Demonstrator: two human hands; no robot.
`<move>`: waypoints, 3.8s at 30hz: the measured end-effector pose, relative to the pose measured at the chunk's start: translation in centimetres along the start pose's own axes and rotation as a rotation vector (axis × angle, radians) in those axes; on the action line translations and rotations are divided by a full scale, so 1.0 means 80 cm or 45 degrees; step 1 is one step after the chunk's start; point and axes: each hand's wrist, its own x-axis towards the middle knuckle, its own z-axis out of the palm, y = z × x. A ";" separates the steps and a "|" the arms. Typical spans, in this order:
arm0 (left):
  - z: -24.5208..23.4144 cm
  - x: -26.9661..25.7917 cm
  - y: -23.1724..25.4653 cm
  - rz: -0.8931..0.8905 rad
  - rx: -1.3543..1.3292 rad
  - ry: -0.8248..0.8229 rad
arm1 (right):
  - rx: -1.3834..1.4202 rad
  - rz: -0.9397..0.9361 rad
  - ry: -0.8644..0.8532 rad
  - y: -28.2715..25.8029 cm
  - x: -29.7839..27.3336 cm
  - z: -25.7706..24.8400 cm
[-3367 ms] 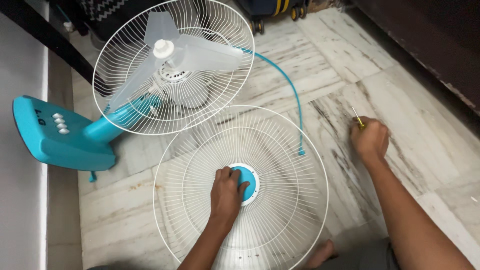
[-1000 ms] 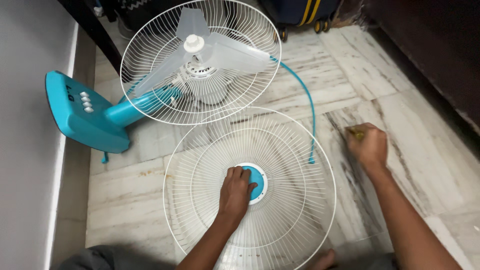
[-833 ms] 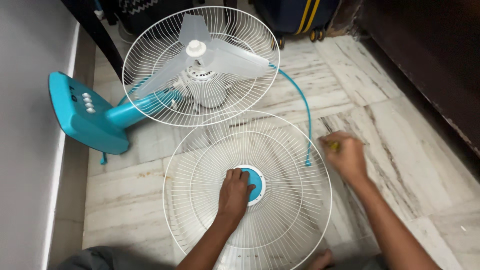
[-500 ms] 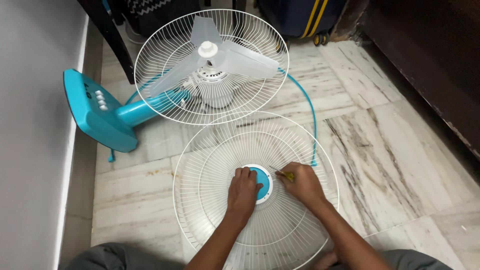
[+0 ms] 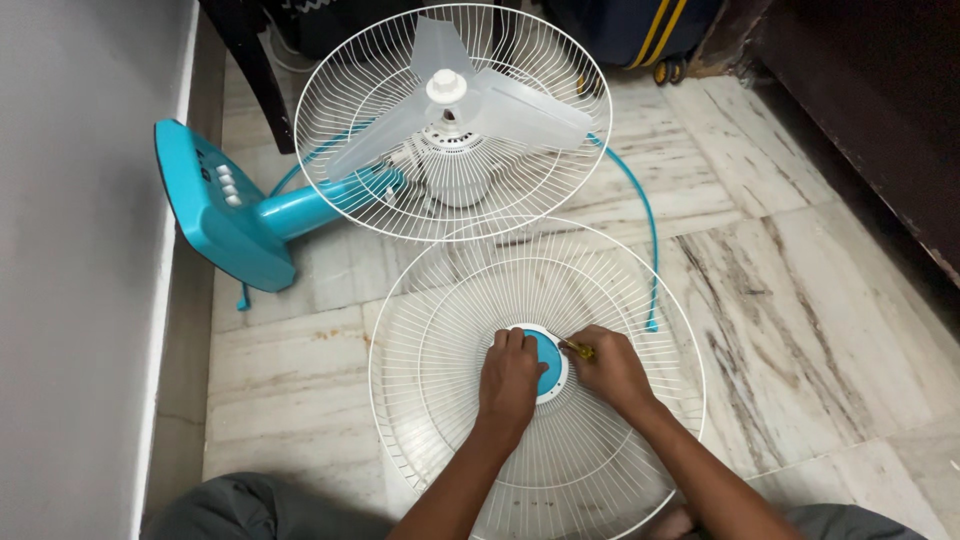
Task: The person assembles a pedestal fan by attaching the front and rear wire cages to the fan head. They use a screwdriver to tighten the central nut securing the cages and then attach the blue plastic support ring to the front cage.
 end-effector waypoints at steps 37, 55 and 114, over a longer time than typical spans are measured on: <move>0.001 -0.002 0.000 0.048 0.025 0.022 | -0.021 0.057 0.018 -0.018 -0.002 0.000; 0.003 -0.003 -0.002 0.040 -0.009 0.033 | -0.202 0.047 -0.132 -0.007 -0.013 -0.072; 0.010 -0.008 -0.005 0.030 -0.020 0.034 | -1.407 -0.457 -0.793 -0.073 0.043 -0.035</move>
